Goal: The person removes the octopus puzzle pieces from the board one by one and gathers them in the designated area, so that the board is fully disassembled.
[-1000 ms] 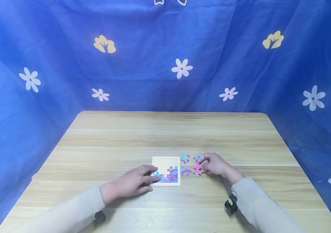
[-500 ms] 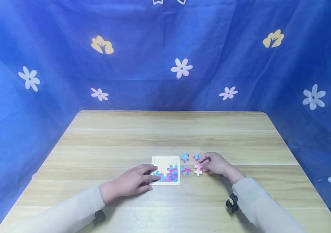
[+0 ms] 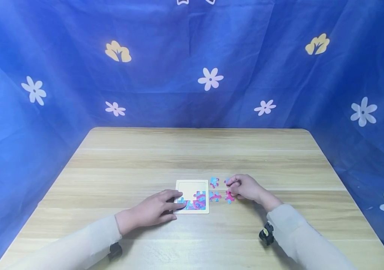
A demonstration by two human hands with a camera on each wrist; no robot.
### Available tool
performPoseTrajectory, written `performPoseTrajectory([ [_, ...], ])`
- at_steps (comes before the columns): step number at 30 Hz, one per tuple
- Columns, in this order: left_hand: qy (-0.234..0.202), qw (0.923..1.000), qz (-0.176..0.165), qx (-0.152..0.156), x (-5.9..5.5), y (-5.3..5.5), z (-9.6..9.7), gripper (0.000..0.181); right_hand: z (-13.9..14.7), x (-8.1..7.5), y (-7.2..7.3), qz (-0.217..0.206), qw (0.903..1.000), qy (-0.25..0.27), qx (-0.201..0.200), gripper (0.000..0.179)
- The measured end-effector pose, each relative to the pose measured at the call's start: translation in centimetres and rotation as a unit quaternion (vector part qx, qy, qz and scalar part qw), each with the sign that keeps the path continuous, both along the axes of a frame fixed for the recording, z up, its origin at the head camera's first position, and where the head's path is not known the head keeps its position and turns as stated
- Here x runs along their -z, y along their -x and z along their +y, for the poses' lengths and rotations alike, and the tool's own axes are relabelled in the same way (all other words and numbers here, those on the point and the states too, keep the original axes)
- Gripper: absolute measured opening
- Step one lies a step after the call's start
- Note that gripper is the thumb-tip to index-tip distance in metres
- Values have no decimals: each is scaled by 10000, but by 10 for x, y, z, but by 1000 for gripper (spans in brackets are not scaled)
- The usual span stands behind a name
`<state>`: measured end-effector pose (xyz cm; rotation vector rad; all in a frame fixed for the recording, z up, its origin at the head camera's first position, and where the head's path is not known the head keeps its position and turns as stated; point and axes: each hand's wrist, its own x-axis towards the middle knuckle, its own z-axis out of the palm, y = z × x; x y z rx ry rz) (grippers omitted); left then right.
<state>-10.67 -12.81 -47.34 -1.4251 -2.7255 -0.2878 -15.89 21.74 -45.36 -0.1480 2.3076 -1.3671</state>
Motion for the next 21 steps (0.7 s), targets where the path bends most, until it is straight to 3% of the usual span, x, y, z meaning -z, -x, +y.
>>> performPoseTrajectory([
  [14,-83,10000,7,-28,0,0,9,46,-37,4,1,257,9983,434,-300,24],
  [21,-189,9996,178,101,-1,-3,20,48,-56,3,2,301,9983,277,-418,24],
])
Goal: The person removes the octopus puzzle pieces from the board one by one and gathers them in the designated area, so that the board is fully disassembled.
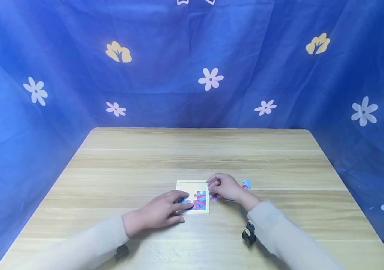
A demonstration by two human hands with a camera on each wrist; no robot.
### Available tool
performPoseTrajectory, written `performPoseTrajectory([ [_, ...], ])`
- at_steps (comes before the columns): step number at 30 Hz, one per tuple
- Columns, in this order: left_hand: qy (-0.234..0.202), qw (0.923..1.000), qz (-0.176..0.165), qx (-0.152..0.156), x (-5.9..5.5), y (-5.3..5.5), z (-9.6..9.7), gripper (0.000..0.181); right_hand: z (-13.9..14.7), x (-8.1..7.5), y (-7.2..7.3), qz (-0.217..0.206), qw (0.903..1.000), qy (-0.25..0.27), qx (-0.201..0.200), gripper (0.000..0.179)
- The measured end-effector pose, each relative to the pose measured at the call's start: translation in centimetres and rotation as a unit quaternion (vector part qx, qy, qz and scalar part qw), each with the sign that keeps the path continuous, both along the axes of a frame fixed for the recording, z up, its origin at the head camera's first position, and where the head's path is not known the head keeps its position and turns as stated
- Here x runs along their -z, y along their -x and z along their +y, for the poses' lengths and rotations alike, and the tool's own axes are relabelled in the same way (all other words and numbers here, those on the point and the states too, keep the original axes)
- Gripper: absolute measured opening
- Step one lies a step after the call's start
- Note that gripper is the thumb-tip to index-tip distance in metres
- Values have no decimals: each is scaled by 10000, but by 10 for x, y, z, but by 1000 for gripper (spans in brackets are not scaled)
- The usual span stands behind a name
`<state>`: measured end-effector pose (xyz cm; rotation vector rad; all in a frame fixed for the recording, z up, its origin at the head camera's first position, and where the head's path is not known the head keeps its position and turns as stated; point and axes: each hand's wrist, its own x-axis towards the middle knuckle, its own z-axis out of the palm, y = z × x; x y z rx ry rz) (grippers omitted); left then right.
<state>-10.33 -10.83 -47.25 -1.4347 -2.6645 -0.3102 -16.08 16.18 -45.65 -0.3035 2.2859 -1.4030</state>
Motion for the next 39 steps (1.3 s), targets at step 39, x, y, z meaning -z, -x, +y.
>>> performPoseTrajectory([
  [39,530,9983,225,-126,4,-15,18,54,-20,-3,-7,420,9929,-784,-789,15],
])
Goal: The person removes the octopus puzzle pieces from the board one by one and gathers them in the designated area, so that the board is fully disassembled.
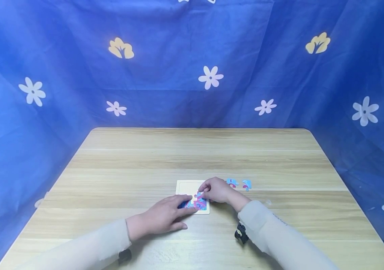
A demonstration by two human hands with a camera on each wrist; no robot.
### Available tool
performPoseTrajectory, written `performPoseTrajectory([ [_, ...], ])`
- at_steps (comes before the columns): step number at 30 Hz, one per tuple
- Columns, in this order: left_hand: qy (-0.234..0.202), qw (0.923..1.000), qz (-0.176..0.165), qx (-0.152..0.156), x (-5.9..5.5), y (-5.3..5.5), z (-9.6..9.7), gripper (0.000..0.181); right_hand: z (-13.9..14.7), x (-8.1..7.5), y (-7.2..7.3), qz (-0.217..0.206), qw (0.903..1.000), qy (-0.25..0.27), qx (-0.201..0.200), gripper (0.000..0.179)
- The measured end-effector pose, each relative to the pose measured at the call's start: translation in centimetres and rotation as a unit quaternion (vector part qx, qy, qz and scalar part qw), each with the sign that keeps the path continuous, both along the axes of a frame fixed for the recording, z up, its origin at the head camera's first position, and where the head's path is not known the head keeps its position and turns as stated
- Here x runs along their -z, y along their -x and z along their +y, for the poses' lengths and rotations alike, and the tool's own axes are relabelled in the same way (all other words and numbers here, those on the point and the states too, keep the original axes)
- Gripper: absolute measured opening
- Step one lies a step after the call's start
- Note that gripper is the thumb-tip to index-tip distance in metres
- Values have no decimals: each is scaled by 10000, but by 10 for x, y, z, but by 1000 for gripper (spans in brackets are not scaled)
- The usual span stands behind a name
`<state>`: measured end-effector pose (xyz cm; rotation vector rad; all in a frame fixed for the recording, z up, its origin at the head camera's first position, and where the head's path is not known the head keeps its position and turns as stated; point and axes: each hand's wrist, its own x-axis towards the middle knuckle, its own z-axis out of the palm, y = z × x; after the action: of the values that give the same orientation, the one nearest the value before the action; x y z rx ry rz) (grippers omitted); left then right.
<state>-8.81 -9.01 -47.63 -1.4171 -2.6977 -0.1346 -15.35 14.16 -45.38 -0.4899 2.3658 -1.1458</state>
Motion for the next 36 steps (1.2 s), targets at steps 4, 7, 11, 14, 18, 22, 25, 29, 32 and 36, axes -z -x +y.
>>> performPoseTrajectory([
  [4,24,10000,8,-17,-3,-1,-1,54,-1,-1,0,80,10000,-34,-4,15],
  [7,57,10000,20,-29,-4,-1,-1,54,-1,-2,0,350,9993,-102,-105,14],
  [11,64,10000,38,-20,-3,0,-1,54,0,-1,1,671,9974,-162,-187,12],
  [14,47,10000,38,-11,-3,0,-1,54,1,-1,2,674,9975,-115,-165,10],
  [18,46,10000,41,-6,-3,0,-1,53,0,-1,3,544,9984,8,-146,8],
  [22,63,10000,27,-6,-3,0,0,54,0,-1,4,452,9988,90,-180,7],
  [25,54,10000,12,1,-3,0,0,53,1,0,5,434,9987,149,-201,7],
  [29,34,10000,-22,4,-3,0,1,52,4,0,7,363,9988,299,-122,6],
  [32,31,10000,-28,3,-3,0,1,52,8,-1,9,318,9986,424,28,7],
  [36,32,10000,-26,4,-3,0,0,53,15,-5,12,305,9980,514,216,9],
])
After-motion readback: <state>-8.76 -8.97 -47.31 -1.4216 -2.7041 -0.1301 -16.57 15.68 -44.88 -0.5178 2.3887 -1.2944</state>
